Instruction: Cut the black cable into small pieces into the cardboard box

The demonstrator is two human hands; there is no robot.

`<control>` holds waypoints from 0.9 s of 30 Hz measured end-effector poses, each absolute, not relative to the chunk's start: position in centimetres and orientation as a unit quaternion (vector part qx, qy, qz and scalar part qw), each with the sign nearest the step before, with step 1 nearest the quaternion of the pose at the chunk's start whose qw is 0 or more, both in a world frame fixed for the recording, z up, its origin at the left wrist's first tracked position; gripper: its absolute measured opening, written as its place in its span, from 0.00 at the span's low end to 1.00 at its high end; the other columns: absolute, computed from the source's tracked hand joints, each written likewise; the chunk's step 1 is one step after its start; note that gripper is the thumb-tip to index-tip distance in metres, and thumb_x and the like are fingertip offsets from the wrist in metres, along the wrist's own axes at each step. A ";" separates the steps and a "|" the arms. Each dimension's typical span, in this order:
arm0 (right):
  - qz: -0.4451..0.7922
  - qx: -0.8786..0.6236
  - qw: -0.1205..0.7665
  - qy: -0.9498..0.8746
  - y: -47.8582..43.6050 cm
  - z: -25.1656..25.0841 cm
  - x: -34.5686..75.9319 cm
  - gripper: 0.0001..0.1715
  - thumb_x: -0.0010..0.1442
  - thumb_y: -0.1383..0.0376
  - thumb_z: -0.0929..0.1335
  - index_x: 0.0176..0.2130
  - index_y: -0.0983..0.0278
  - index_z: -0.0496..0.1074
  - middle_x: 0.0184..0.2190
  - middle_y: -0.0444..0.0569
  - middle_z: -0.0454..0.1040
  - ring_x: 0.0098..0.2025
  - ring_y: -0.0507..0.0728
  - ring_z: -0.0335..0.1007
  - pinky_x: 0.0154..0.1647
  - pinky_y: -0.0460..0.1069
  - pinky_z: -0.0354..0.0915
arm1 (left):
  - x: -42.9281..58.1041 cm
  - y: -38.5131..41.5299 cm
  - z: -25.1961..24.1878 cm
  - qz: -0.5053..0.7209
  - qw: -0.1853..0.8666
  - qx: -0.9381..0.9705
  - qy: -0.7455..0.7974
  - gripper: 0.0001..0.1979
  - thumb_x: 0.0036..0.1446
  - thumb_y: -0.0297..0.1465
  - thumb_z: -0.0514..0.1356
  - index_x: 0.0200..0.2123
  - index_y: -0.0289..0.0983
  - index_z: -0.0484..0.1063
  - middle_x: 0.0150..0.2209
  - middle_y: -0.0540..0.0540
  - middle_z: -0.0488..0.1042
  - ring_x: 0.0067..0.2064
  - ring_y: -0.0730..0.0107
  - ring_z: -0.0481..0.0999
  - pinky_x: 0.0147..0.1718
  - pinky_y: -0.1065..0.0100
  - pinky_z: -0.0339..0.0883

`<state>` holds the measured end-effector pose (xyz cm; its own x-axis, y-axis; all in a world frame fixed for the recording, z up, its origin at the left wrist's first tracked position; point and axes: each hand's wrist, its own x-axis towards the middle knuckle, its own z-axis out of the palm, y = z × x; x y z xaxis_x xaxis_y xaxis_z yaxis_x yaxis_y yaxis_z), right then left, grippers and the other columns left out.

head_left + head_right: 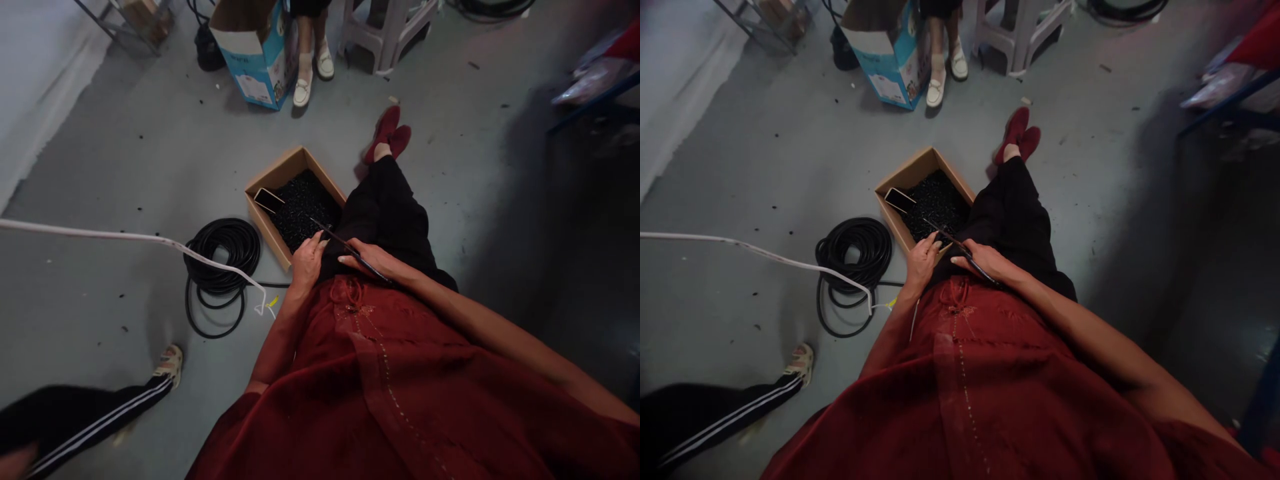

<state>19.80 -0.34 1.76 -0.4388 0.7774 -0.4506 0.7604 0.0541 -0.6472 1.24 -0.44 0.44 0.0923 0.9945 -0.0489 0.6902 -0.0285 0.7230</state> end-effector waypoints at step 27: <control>0.382 -0.554 -0.130 -0.728 1.2 -1.2 17.8 0.33 0.57 0.42 0.55 0.47 0.63 0.63 0.39 0.60 0.73 0.41 0.66 0.70 0.34 0.52 0.62 | -0.1 -0.9 -5.1 0.228 0.382 0.589 0.674 0.18 0.59 0.35 0.49 0.49 0.35 0.69 0.43 0.43 0.75 0.43 0.67 0.73 0.44 0.68 0.64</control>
<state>17.83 1.17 -1.22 -0.3520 0.7074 -0.6129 0.9063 0.0939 -0.4121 -0.06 -0.87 -5.05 -0.0131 0.9689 -0.2473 0.6205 0.2017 0.7578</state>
